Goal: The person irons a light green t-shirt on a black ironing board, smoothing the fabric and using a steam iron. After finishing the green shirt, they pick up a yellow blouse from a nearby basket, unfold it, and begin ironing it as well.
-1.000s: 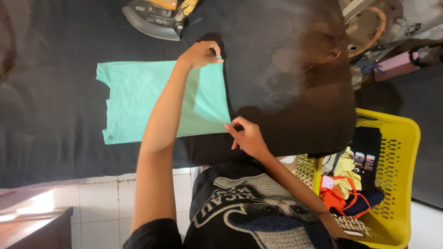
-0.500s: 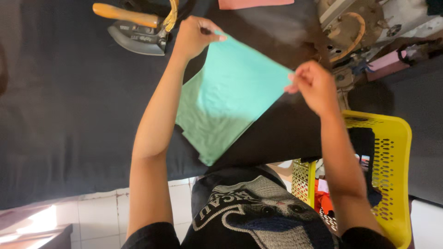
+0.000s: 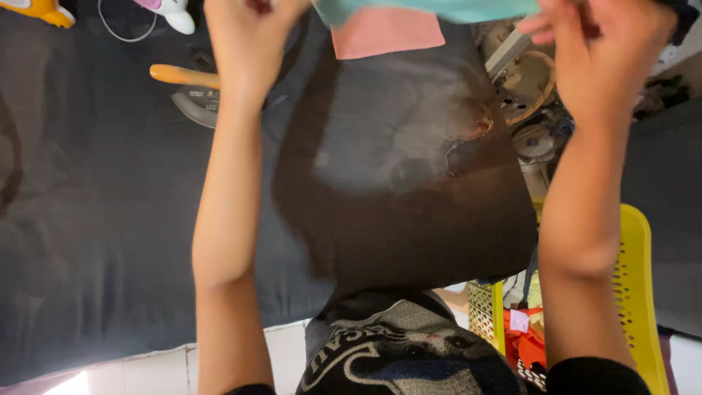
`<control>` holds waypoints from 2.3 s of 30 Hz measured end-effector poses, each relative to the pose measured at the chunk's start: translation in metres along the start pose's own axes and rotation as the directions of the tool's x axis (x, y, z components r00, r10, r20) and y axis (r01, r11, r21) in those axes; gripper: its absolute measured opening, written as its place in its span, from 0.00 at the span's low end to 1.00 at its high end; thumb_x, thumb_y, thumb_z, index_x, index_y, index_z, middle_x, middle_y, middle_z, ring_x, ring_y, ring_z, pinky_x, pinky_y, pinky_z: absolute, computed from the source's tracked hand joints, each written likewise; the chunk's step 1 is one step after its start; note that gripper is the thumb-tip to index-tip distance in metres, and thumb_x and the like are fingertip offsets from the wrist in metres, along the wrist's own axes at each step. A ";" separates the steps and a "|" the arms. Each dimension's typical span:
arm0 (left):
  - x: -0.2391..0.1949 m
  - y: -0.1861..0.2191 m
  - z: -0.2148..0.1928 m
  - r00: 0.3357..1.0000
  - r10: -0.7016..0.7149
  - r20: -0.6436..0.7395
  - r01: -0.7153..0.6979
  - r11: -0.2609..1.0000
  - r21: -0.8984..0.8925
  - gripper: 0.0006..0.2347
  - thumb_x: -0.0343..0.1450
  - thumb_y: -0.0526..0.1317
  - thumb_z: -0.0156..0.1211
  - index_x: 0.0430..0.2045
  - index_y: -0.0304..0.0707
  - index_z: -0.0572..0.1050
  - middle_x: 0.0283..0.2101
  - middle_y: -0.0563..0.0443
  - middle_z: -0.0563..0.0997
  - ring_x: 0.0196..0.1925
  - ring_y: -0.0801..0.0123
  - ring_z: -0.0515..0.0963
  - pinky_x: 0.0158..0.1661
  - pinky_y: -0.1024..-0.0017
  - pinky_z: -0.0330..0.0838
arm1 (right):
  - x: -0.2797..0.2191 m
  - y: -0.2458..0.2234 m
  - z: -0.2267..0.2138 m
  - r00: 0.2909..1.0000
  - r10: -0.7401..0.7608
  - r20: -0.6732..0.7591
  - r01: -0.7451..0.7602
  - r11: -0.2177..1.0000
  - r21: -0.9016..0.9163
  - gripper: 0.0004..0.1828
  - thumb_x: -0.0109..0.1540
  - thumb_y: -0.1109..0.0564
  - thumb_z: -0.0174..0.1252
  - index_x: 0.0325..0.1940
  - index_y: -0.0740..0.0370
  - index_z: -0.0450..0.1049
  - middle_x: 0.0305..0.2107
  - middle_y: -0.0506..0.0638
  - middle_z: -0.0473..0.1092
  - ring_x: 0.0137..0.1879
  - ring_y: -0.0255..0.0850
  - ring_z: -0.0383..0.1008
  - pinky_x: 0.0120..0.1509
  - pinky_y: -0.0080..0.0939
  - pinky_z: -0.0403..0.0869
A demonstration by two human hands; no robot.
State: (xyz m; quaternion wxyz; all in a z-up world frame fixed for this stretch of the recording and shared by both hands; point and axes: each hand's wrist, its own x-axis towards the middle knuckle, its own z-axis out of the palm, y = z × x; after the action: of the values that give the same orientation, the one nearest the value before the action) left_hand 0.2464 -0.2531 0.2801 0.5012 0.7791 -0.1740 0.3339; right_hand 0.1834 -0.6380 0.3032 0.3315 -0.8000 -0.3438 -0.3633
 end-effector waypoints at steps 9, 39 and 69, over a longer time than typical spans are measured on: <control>-0.214 -0.006 0.029 0.899 -0.430 0.077 0.432 0.847 -0.310 0.05 0.71 0.29 0.71 0.37 0.30 0.83 0.46 0.48 0.84 0.43 0.73 0.82 0.45 0.77 0.78 | -0.166 -0.027 0.068 0.802 0.585 0.121 -0.594 0.803 0.051 0.13 0.67 0.69 0.59 0.53 0.61 0.80 0.47 0.53 0.80 0.48 0.39 0.81 0.56 0.36 0.77; -0.308 -0.013 0.068 0.769 -0.638 0.044 0.582 0.726 0.366 0.13 0.73 0.42 0.69 0.37 0.26 0.77 0.38 0.44 0.78 0.39 0.58 0.79 0.39 0.63 0.74 | -0.287 0.007 0.157 0.551 0.814 0.186 -0.797 0.579 -0.173 0.20 0.64 0.49 0.70 0.49 0.68 0.75 0.41 0.57 0.76 0.44 0.38 0.74 0.50 0.35 0.73; 0.083 -0.119 0.129 0.940 -0.325 0.105 0.236 0.396 -0.888 0.11 0.77 0.30 0.58 0.52 0.23 0.77 0.47 0.45 0.85 0.47 0.68 0.84 0.51 0.69 0.78 | 0.086 0.247 0.133 0.865 0.391 0.315 -0.373 0.081 0.924 0.16 0.74 0.63 0.53 0.66 0.68 0.71 0.55 0.52 0.75 0.61 0.41 0.77 0.67 0.41 0.75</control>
State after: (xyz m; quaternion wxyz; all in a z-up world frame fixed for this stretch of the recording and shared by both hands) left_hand 0.4226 -0.3117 0.2228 0.8895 0.4026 -0.1676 0.1366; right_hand 0.4692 -0.6422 0.2348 0.8415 -0.4671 -0.2699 0.0284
